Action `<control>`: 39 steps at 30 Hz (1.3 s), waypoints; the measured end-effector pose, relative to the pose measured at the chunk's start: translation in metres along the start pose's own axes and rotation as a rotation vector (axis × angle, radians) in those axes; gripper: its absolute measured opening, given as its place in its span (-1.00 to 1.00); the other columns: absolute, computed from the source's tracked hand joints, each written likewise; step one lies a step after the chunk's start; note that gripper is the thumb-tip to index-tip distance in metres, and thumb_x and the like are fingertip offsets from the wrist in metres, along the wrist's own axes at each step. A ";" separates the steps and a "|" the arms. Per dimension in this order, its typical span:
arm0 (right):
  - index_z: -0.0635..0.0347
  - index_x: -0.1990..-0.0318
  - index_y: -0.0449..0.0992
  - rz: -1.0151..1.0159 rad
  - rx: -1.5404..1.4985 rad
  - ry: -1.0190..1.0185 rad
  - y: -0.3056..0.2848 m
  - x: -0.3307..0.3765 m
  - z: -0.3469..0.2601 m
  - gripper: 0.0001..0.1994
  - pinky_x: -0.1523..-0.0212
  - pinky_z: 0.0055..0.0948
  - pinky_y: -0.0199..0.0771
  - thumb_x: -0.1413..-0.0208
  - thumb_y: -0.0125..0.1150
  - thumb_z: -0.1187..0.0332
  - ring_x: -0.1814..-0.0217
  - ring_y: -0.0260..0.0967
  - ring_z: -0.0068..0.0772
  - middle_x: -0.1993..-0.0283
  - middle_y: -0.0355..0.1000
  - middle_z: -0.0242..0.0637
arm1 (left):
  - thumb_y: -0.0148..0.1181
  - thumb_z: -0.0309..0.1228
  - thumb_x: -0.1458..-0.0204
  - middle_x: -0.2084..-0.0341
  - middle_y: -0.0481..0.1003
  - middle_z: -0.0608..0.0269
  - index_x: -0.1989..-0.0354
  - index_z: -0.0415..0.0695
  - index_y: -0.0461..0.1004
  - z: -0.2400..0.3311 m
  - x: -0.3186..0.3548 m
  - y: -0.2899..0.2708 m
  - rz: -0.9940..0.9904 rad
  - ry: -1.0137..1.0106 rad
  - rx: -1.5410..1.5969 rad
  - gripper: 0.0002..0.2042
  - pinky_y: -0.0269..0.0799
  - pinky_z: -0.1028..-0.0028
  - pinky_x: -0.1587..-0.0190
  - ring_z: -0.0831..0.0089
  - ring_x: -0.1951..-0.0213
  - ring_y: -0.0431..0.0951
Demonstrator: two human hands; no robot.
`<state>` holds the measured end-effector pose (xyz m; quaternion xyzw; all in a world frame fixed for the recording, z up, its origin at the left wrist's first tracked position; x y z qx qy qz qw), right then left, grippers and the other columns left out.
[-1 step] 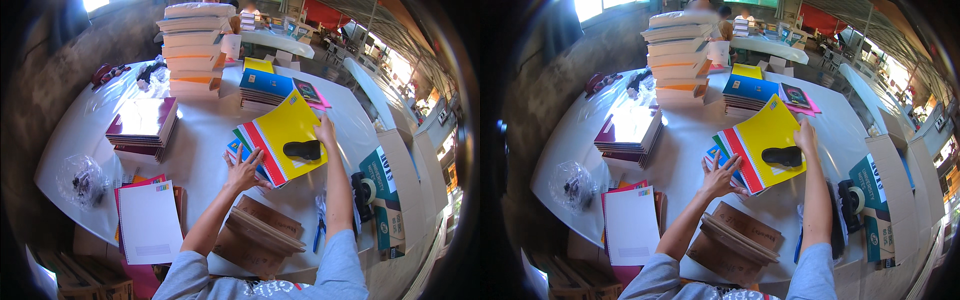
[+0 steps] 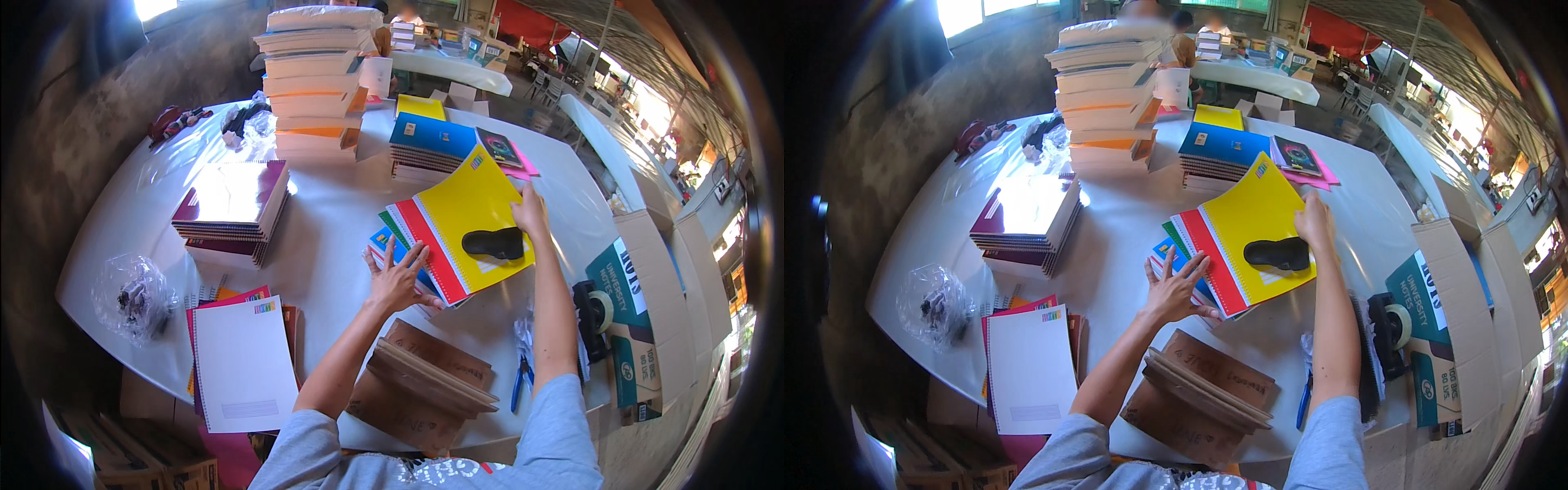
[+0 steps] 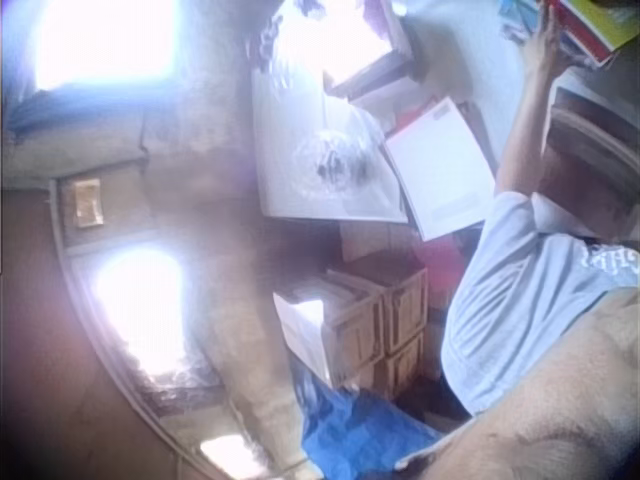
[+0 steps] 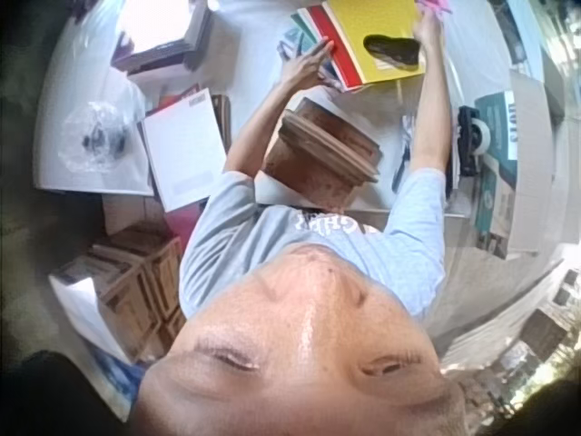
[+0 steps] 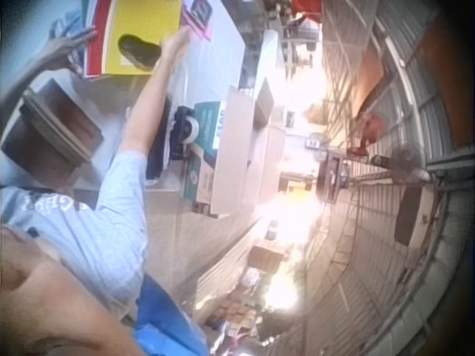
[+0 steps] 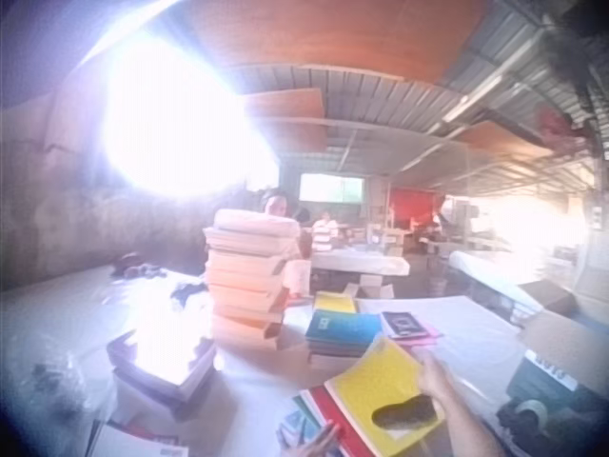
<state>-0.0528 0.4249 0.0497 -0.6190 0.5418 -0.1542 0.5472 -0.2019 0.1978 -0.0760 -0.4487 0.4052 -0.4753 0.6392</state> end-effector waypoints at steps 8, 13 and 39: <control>0.14 0.11 0.29 0.018 0.162 -0.171 -0.045 -0.018 -0.087 -0.68 0.20 -0.02 0.41 0.07 0.15 0.46 0.16 0.44 0.09 0.26 0.48 -0.01 | 0.10 0.45 0.54 -0.34 -0.08 0.41 -0.32 0.15 -0.02 -0.005 -0.004 0.001 -0.060 -0.015 0.074 0.13 -0.48 -0.48 -0.09 -0.07 -0.34 -0.30; 0.06 0.05 0.39 0.173 0.086 -0.208 -0.066 -0.029 -0.089 -0.68 0.20 -0.05 0.43 0.02 0.11 0.44 0.18 0.45 0.08 0.27 0.49 -0.02 | 0.11 0.44 0.53 -0.33 -0.08 0.43 -0.32 0.14 -0.02 -0.005 -0.006 0.004 -0.056 -0.009 0.068 0.13 -0.47 -0.49 -0.09 -0.07 -0.34 -0.27; 0.21 -0.05 0.32 0.361 -2.051 0.318 -0.082 0.272 -0.085 -0.58 -0.07 -0.35 0.34 0.01 0.22 0.56 -0.06 0.32 -0.39 0.00 0.38 -0.31 | 0.12 -0.42 -0.08 0.03 0.39 0.24 -0.10 -0.11 0.21 0.051 0.114 -0.131 0.561 0.040 2.086 -0.60 0.25 0.39 -0.08 0.43 -0.04 0.37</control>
Point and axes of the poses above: each hand's wrist, its own x-axis away from the middle knuckle, its own y-axis out of the palm, z = x × y, the point moved 10 cm from there along -x, towards the middle knuckle
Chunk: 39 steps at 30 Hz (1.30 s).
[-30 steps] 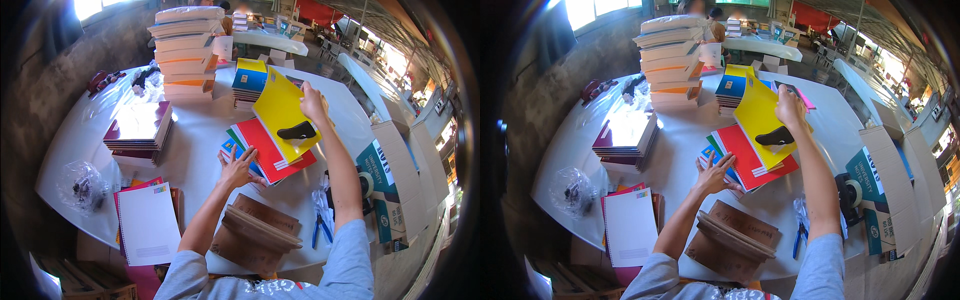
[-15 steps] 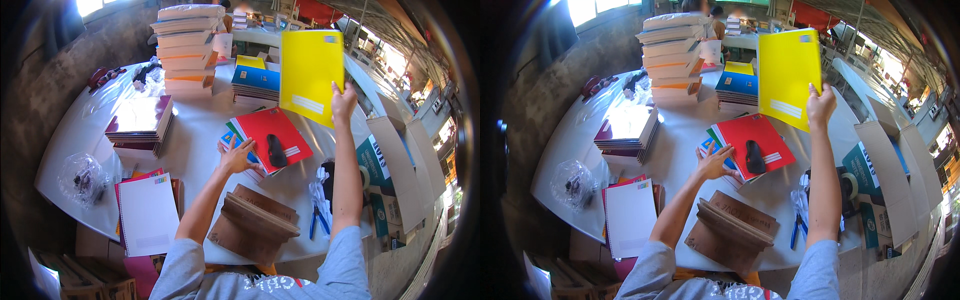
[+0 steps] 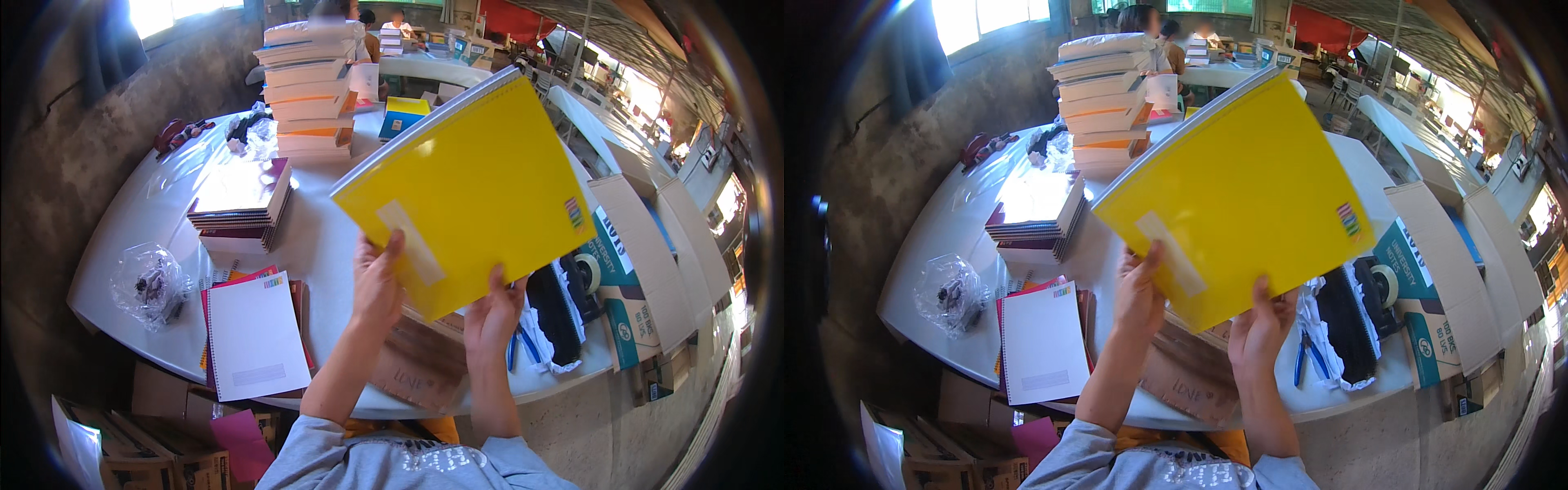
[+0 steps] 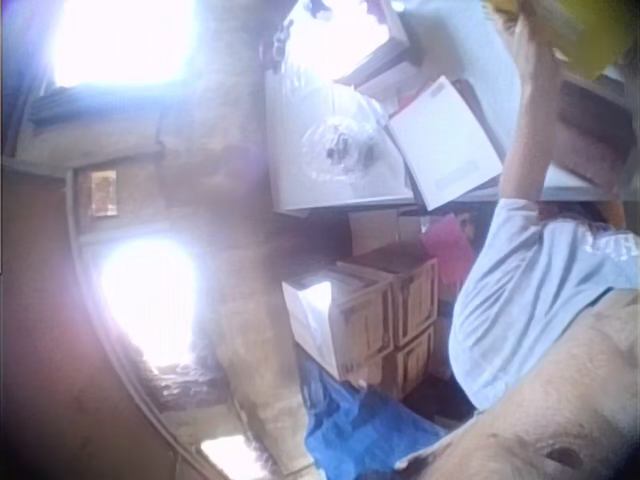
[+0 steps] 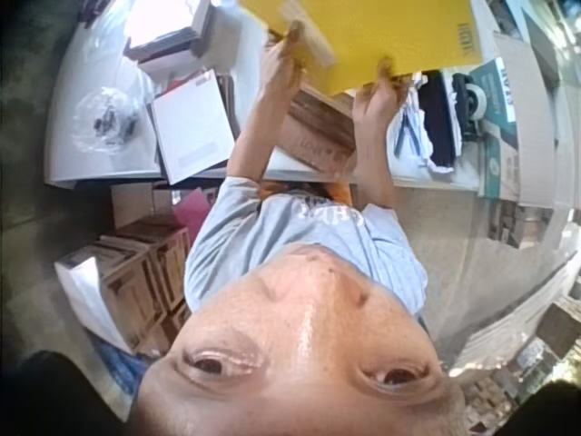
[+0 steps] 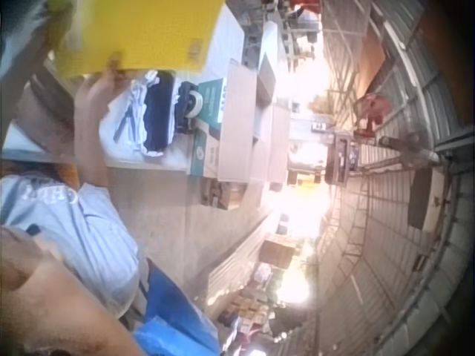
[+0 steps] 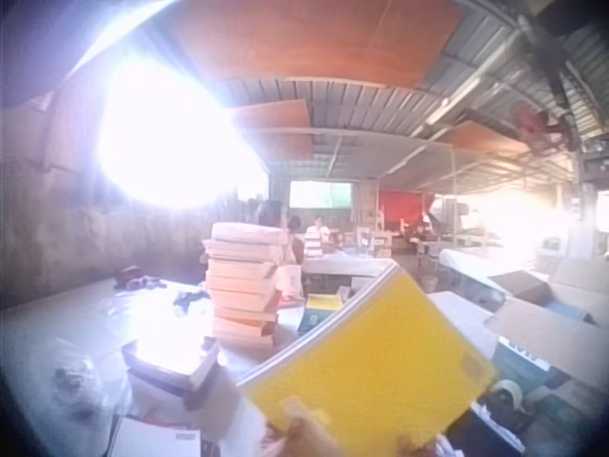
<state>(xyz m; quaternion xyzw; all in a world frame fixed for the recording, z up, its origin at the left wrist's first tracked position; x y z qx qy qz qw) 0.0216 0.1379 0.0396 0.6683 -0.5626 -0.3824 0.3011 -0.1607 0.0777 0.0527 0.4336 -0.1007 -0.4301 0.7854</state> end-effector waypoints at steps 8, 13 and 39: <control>0.22 -0.02 0.34 -0.298 0.732 0.057 -0.056 0.036 -0.058 -0.53 0.09 -0.48 0.46 0.11 0.33 0.54 0.08 0.42 -0.48 0.15 0.46 -0.24 | 0.16 -0.54 -0.02 0.06 0.42 0.24 -0.05 -0.15 0.27 0.072 0.048 -0.060 -0.056 0.204 -0.377 -0.61 0.22 0.46 -0.08 0.44 -0.02 0.37; 0.22 0.08 0.36 -0.392 1.082 0.037 -0.069 0.075 -0.050 -0.68 0.11 -0.50 0.40 0.02 0.25 0.50 0.17 0.42 -0.42 0.22 0.44 -0.25 | 0.10 -0.60 -0.04 0.12 0.43 0.23 0.00 -0.20 0.27 0.060 0.068 -0.085 -0.265 0.221 -0.506 -0.67 0.20 0.45 -0.07 0.46 0.02 0.37; 0.29 0.18 0.45 -0.421 1.208 0.178 -0.160 0.082 0.000 -0.67 0.15 -0.38 0.48 0.10 0.38 0.39 0.19 0.49 -0.28 0.25 0.50 -0.16 | 0.39 -0.63 0.30 0.35 0.55 0.24 0.25 -0.24 0.44 -0.046 0.108 -0.147 -0.130 -0.004 -0.666 -0.63 0.42 0.51 0.15 0.53 0.28 0.52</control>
Point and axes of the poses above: each hand's wrist, its own x-axis away from the middle knuckle, its own y-axis out of the palm, z = x × y, the point moved 10 cm from there along -x, towards the middle knuckle
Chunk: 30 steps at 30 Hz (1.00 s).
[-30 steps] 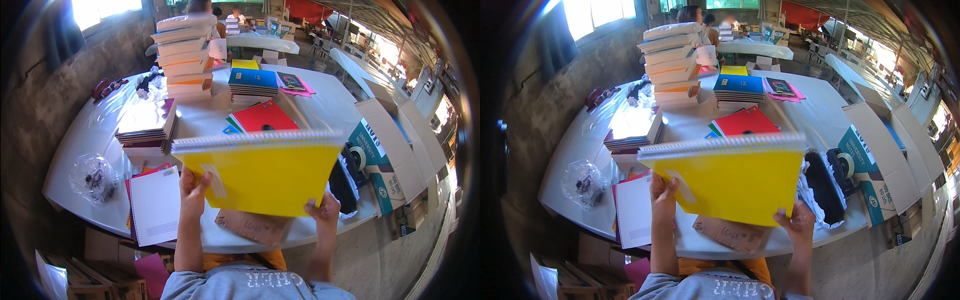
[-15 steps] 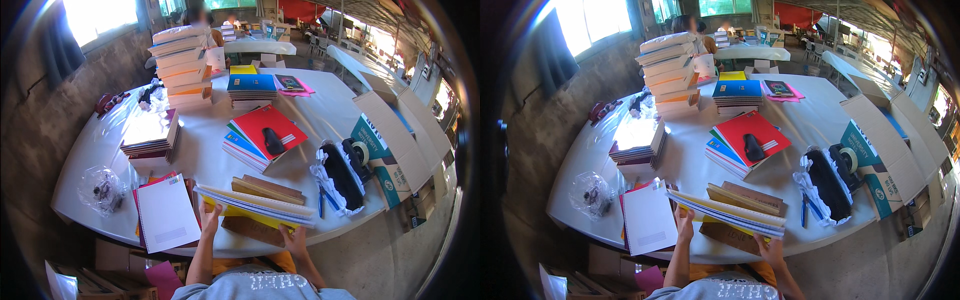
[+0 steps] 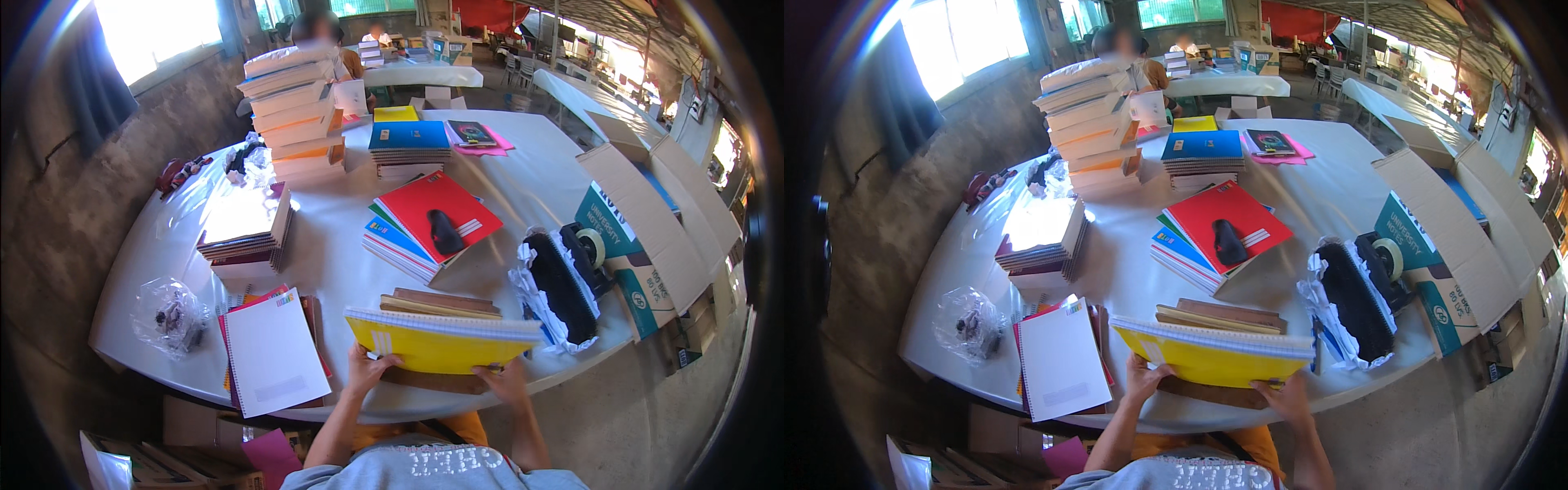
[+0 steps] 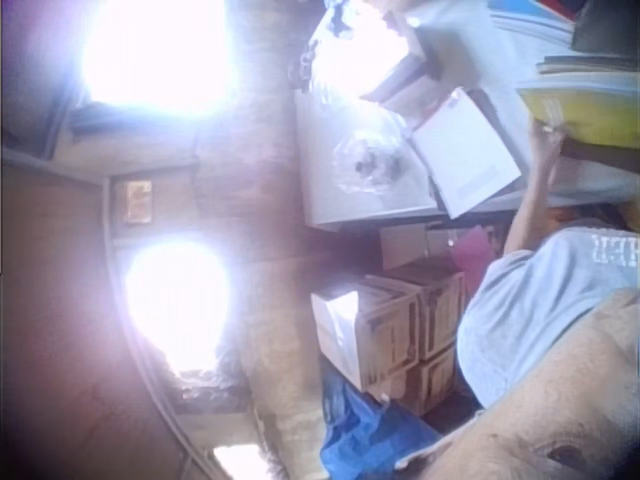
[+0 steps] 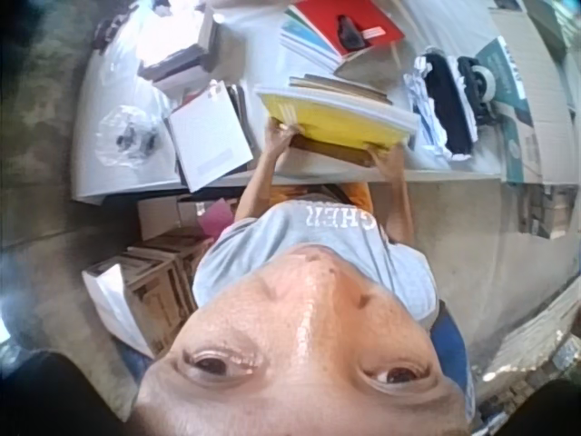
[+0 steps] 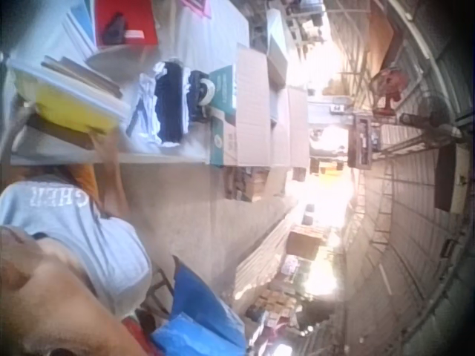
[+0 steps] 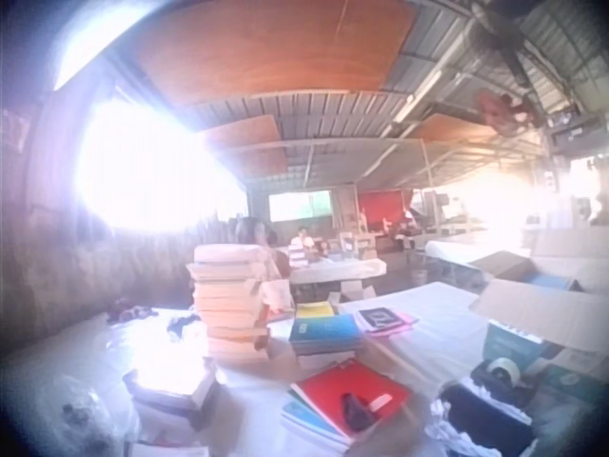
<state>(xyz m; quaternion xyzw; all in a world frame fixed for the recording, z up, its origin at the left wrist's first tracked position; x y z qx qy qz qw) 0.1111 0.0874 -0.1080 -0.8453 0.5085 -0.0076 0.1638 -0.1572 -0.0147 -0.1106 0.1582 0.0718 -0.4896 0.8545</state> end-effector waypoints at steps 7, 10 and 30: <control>0.31 0.11 0.36 0.118 0.064 -0.196 0.002 0.012 -0.015 -0.74 0.34 -0.43 0.50 -0.05 0.19 0.46 0.31 0.49 -0.34 0.28 0.47 -0.20 | 0.27 -0.52 0.10 0.29 0.48 -0.16 0.02 -0.23 0.22 0.033 0.006 0.005 -0.257 0.101 -0.886 -0.54 0.38 0.21 0.13 -0.12 0.18 0.45; 0.28 0.02 0.28 0.129 -0.171 -0.078 -0.005 0.010 -0.022 -0.69 0.53 -0.53 0.46 -0.08 0.13 0.49 0.40 0.46 -0.43 0.23 0.42 -0.21 | 0.16 -0.53 0.02 0.29 0.45 -0.22 0.04 -0.21 0.22 0.036 0.002 -0.002 -0.243 -0.171 -0.845 -0.63 0.36 0.14 0.21 -0.18 0.20 0.43; 0.17 0.05 0.22 0.037 0.221 -0.228 -0.009 -0.111 -0.176 -0.69 0.54 -0.48 0.40 -0.10 0.14 0.37 0.40 0.42 -0.41 0.35 0.42 -0.20 | 0.12 -0.61 -0.04 0.41 0.49 0.16 0.16 -0.25 0.21 0.032 -0.082 -0.017 0.043 0.146 -0.292 -0.75 0.36 0.52 0.37 0.51 0.40 0.46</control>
Point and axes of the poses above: each hand's wrist, its own x-axis away from the middle knuckle, its own y-axis out of the palm, z = x × y, the point moved 10 cm from there along -x, towards the middle knuckle
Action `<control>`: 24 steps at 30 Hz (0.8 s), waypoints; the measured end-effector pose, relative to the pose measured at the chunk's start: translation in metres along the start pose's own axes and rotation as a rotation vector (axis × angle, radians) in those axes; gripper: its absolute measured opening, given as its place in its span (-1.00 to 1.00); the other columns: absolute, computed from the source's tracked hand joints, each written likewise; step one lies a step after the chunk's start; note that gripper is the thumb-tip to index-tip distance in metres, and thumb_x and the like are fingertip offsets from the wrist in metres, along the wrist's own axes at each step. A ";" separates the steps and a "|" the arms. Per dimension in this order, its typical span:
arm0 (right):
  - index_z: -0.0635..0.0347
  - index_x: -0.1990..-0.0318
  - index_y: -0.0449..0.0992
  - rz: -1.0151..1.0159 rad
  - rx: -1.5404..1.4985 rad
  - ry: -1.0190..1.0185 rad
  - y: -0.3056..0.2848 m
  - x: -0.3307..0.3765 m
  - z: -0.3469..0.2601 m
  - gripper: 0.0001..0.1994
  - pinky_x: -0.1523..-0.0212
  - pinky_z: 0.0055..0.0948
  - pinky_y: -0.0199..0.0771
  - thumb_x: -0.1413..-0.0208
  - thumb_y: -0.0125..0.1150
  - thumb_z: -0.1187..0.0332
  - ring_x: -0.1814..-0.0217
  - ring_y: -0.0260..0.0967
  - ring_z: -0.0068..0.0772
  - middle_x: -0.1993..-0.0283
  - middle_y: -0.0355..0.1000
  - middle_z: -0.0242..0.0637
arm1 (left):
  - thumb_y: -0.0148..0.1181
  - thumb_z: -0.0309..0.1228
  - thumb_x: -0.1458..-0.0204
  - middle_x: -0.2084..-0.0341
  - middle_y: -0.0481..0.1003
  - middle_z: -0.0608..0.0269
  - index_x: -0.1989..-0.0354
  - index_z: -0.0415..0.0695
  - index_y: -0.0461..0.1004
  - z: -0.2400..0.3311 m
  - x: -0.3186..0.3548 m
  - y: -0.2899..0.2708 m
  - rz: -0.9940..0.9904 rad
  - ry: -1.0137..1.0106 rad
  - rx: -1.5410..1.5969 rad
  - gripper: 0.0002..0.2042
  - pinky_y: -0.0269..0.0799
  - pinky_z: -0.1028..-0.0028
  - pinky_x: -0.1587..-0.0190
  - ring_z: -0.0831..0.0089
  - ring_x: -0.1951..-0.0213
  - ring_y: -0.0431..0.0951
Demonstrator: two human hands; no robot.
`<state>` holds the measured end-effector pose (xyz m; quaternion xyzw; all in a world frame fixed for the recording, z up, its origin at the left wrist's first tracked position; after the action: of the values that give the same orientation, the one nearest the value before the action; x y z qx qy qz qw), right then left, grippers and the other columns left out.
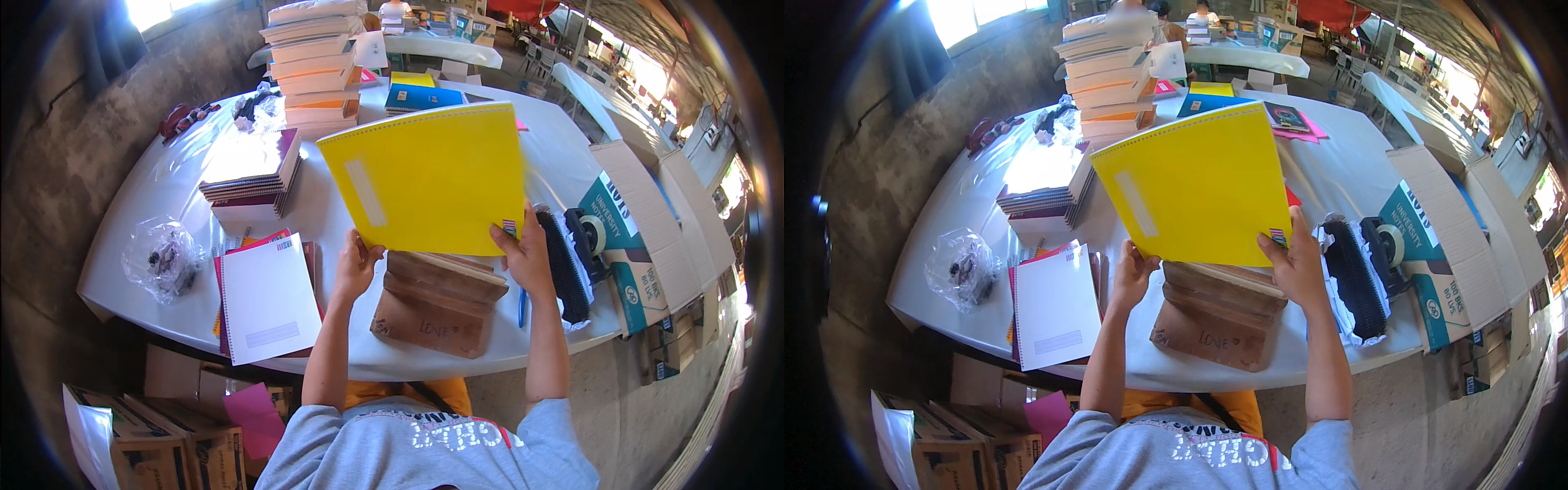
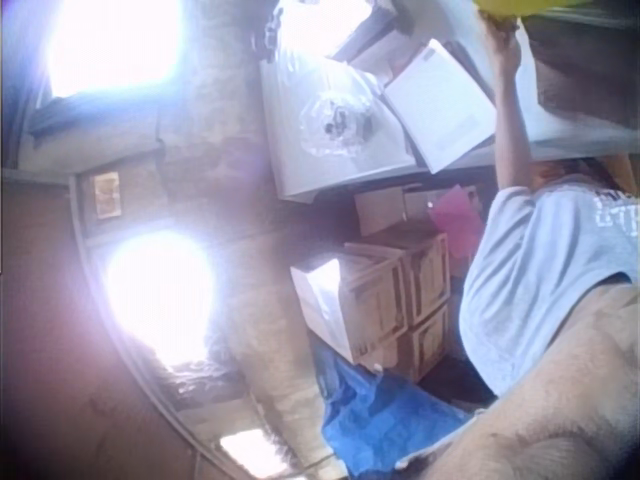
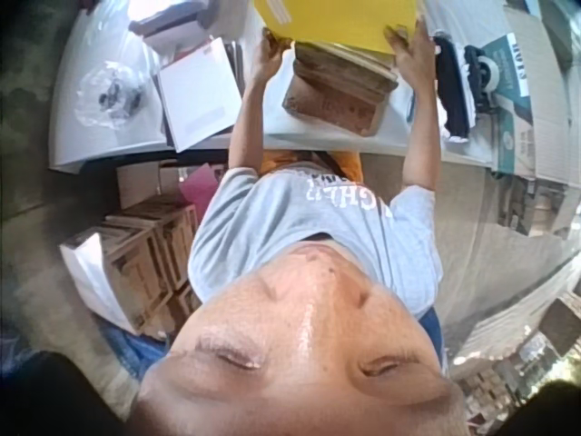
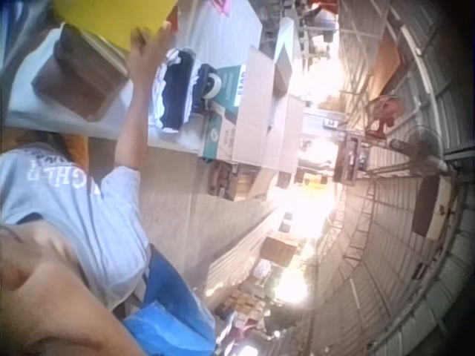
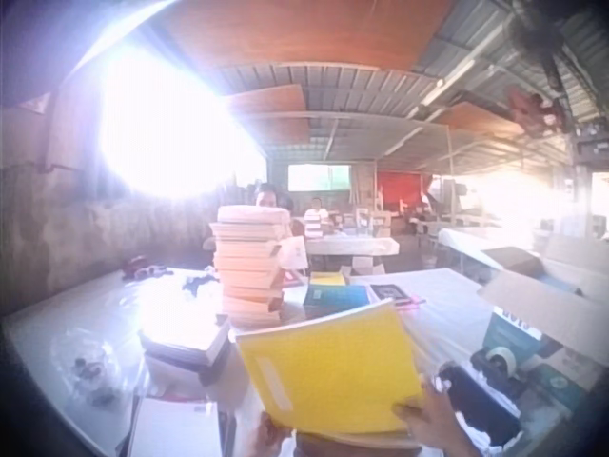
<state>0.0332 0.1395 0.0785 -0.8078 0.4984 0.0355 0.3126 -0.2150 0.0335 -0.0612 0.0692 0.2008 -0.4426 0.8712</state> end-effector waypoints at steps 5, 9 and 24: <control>0.22 0.03 0.22 -0.059 0.089 -0.107 0.009 0.003 0.015 -0.62 0.19 -0.35 0.40 -0.08 0.18 0.28 0.17 0.46 -0.09 0.21 0.45 -0.05 | 0.14 -0.57 -0.03 0.44 0.50 0.09 0.15 -0.25 0.17 -0.006 0.022 0.001 0.061 -0.053 -0.172 -0.71 0.39 0.45 0.35 0.42 0.41 0.52; 0.26 -0.05 0.27 -0.154 0.126 -0.051 0.016 0.029 0.056 -0.51 0.00 -0.37 0.31 -0.03 0.24 0.21 0.01 0.39 -0.09 0.12 0.44 -0.04 | 0.09 -0.58 -0.02 0.37 0.49 -0.12 0.17 -0.26 0.16 -0.014 0.037 0.002 0.048 -0.051 -0.335 -0.74 0.41 0.25 0.33 -0.05 0.36 0.52; 0.24 -0.03 0.35 0.053 -0.475 0.362 0.041 0.087 0.124 -0.26 -0.15 -0.40 0.21 0.41 0.58 0.29 -0.07 0.30 -0.41 0.01 0.40 -0.26 | 0.08 -0.67 0.10 0.30 0.44 -0.18 0.16 -0.29 0.26 -0.029 0.055 0.000 -0.012 -0.065 -0.520 -0.72 0.30 0.14 0.13 -0.15 0.21 0.39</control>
<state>0.0743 0.1256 -0.0730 -0.8381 0.5449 0.0146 0.0201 -0.1942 0.0018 -0.1101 -0.1723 0.2799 -0.3833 0.8631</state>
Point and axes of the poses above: each hand's wrist, its own x-axis away from the middle knuckle, its own y-axis out of the palm, z = x × y, the point moved 10 cm from there along -x, towards the middle knuckle
